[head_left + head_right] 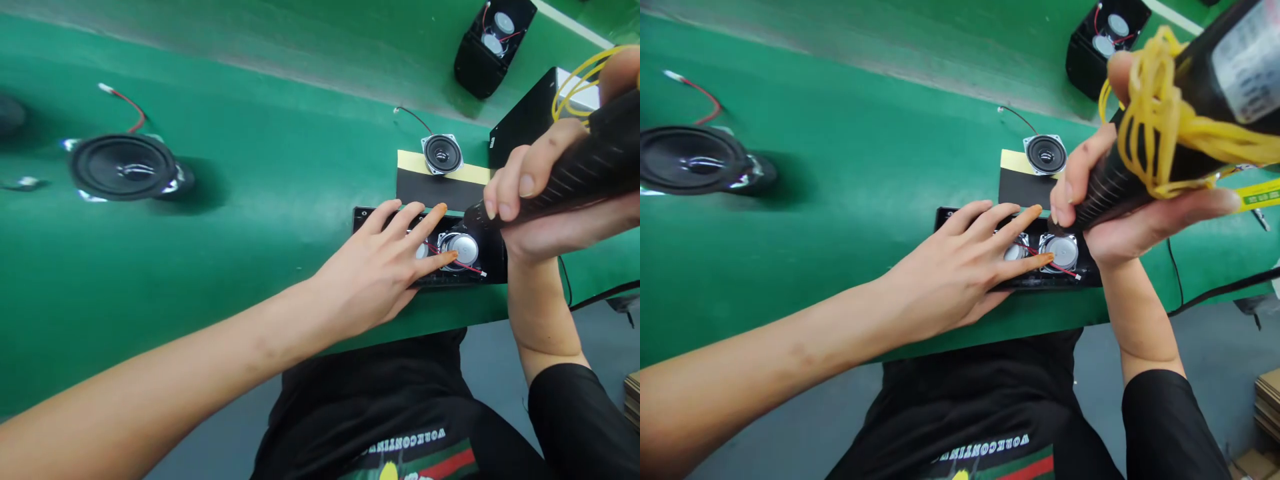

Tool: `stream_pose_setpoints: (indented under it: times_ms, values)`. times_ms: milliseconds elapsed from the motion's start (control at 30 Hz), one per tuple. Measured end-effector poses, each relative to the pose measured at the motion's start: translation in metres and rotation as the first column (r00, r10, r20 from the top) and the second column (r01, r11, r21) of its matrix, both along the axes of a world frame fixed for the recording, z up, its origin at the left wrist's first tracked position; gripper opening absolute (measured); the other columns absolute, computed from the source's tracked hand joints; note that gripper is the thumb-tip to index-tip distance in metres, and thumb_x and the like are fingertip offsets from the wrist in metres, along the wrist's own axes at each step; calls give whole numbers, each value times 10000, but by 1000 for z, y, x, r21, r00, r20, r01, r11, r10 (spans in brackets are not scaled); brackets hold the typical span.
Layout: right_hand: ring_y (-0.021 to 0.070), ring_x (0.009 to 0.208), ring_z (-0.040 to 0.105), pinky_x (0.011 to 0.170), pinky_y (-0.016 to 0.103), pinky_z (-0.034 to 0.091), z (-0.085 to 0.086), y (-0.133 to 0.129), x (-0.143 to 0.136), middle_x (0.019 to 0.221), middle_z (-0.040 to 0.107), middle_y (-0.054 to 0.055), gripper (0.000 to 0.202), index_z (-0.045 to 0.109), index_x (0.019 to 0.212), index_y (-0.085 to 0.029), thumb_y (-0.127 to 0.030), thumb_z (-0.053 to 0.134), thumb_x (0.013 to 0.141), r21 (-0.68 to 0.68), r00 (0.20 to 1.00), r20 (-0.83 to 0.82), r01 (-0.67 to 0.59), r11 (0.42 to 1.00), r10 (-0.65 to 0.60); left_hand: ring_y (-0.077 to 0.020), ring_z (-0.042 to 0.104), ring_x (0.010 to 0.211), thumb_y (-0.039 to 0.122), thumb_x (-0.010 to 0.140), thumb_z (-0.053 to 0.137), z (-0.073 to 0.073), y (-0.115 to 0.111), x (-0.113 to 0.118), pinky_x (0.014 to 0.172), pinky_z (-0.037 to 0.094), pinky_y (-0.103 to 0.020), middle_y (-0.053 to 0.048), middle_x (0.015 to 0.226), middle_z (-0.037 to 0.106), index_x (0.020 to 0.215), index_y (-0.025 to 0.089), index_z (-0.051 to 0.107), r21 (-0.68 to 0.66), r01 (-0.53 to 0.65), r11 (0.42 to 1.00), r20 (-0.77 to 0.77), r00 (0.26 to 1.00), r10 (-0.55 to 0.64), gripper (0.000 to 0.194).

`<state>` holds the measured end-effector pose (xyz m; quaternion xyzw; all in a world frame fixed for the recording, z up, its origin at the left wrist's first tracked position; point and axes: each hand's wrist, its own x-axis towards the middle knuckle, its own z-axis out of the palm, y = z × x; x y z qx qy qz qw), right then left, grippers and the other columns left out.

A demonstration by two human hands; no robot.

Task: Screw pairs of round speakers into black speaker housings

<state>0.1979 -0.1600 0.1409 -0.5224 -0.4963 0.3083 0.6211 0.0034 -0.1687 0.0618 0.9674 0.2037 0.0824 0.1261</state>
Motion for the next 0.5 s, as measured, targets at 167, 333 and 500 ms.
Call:
stream_pose_setpoints:
  times_ms: [167,333,500]
  values:
    - [-16,424,497,376,148,397,-18,4,-7,1150,764,-84,778,830,1073,-316,-954,414,916,273,964,-162,-161,948,211,-502,464,1562,339,923,823,1,0,1,1246,412,-736,-191,1797,403,1644,369,578,-2,-1,1000,-12,1000,1,761]
    - [54,344,452,375,191,427,-11,2,-6,580,558,-92,873,810,1003,-299,-1082,522,745,148,966,-119,-210,967,228,-490,469,1561,312,919,817,3,1,1,1243,419,-717,-183,1786,426,1645,363,577,-3,-6,1000,-5,1000,6,766]
    - [68,332,451,398,209,416,-12,1,-8,497,464,-125,993,802,1082,-352,-1137,308,727,110,970,-39,-236,965,242,-485,484,1544,306,922,806,2,0,0,1229,426,-714,-181,1780,432,1646,362,577,4,-6,1000,12,1000,6,761]
